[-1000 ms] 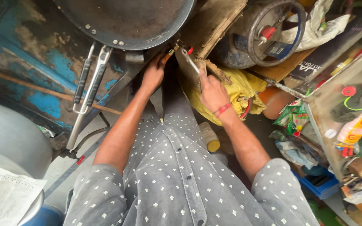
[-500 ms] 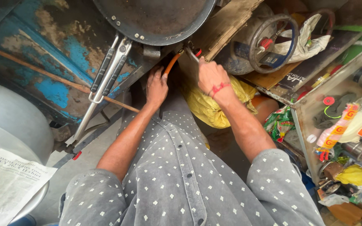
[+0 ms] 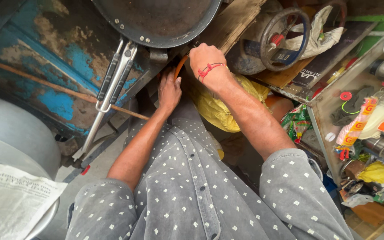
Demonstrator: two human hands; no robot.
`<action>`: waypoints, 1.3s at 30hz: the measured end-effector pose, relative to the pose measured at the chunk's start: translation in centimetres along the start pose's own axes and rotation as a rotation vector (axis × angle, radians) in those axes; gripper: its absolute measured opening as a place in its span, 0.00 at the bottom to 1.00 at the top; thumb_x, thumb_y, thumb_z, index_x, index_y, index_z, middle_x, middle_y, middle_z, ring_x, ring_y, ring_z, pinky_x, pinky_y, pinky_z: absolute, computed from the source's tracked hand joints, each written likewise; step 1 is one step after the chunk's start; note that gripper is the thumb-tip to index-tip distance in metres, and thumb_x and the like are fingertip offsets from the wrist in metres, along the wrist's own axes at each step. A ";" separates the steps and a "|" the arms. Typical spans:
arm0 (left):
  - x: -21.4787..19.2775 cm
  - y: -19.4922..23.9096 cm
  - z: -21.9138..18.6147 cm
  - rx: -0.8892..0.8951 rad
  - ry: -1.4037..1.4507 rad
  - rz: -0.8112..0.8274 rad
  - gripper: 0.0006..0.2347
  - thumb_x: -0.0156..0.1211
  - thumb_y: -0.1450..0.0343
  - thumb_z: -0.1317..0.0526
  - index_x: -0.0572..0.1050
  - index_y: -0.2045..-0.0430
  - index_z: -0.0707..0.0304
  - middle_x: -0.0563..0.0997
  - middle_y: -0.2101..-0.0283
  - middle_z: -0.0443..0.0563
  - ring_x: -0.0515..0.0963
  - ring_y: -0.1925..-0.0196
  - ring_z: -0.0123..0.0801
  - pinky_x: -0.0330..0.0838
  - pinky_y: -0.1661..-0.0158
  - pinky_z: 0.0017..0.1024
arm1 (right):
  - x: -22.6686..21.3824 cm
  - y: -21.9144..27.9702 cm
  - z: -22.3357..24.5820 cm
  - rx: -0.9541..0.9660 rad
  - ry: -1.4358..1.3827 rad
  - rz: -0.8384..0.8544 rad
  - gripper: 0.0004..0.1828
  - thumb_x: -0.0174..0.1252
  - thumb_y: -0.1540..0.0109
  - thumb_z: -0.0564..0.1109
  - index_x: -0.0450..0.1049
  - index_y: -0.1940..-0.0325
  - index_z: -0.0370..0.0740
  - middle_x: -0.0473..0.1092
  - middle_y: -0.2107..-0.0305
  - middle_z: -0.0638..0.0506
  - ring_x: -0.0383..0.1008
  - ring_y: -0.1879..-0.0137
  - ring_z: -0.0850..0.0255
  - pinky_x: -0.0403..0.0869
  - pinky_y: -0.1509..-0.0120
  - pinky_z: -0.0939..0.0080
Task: The person uses a wrench to tighten a gas pipe connection under a cooking station, then uses a long metal rod to ignite the gas burner. They adjust the gas cylinder valve and handle various tools and containers in a cluttered workspace.
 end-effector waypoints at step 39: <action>0.9 -3.1 0.8 -0.135 -0.122 0.178 0.11 0.52 0.28 0.68 0.77 0.54 0.72 0.83 0.57 0.70 0.82 0.52 0.61 0.74 0.49 0.49 | 33.7 -2.0 -5.2 0.393 -0.579 -0.155 0.17 0.55 0.41 0.34 0.65 0.48 0.33 0.74 0.61 0.29 0.76 0.55 0.32 0.75 0.51 0.36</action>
Point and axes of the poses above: each hand's wrist, its own y-axis away from the middle knuckle, its own x-axis out of the palm, z = x × y, the point moved 1 cm from there along -y, towards the middle knuckle
